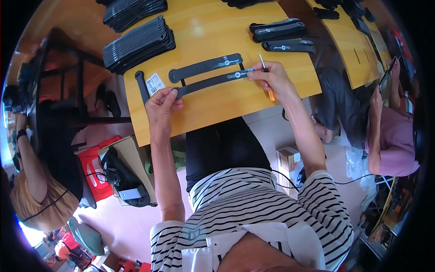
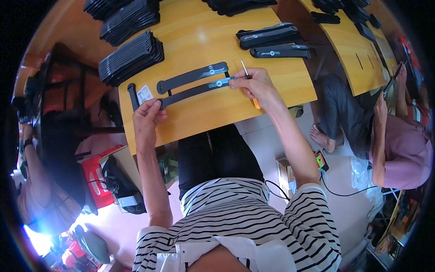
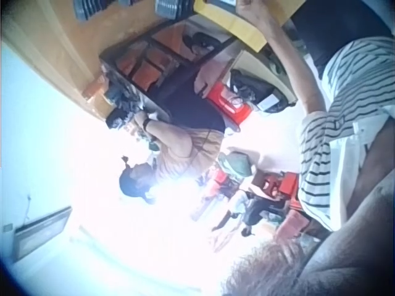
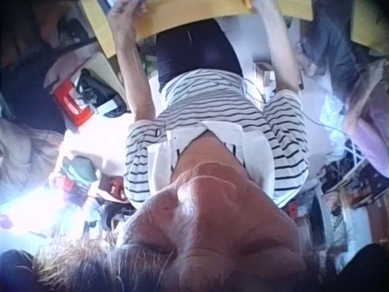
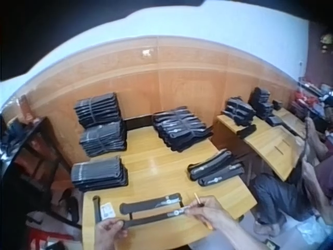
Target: Attaching metal hardware to leather straps using a small tool.
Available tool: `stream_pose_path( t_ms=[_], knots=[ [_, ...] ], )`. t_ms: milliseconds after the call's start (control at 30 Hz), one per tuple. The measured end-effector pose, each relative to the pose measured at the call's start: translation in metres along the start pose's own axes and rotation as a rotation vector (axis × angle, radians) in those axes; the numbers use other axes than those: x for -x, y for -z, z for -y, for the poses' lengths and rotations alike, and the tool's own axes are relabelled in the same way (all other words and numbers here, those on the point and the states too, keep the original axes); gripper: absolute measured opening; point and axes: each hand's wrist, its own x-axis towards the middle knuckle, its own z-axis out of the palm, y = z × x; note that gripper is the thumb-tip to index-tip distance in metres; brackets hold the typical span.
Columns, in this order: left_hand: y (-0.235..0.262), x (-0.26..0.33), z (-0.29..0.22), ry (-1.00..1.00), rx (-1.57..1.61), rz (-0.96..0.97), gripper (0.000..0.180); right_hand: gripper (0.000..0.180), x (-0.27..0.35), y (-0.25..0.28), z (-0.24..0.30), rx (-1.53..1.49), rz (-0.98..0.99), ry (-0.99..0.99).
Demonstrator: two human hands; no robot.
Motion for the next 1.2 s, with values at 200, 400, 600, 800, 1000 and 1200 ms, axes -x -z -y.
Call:
stream_pose_path(
  t_ms=[200, 400, 600, 800, 1000, 1200],
  knots=[
    [-0.003, -0.022, 0.005, -0.071, -0.061, -0.076, 0.012, 0.010, -0.023, 0.004, -0.003, -0.052, 0.039, -0.004],
    [-0.010, -0.034, 0.010, -0.127, -0.179, -0.167, 0.010, 0.011, -0.036, 0.001, -0.002, 0.120, -0.001, 0.045],
    [-0.009, -0.041, 0.018, -0.171, -0.211, -0.206, 0.009, 0.011, -0.041, -0.003, -0.002, 0.212, -0.066, 0.073],
    [-0.010, -0.043, 0.020, -0.177, -0.226, -0.249, 0.010, 0.011, -0.052, -0.003, -0.016, 0.302, -0.089, 0.150],
    [-0.007, -0.041, 0.022, -0.198, -0.203, -0.264, 0.009, 0.010, -0.055, -0.008, -0.021, 0.349, -0.121, 0.178],
    [-0.016, -0.039, 0.020, -0.166, -0.190, -0.267, 0.009, 0.011, -0.048, -0.009, -0.011, 0.265, -0.125, 0.134]
  ],
)
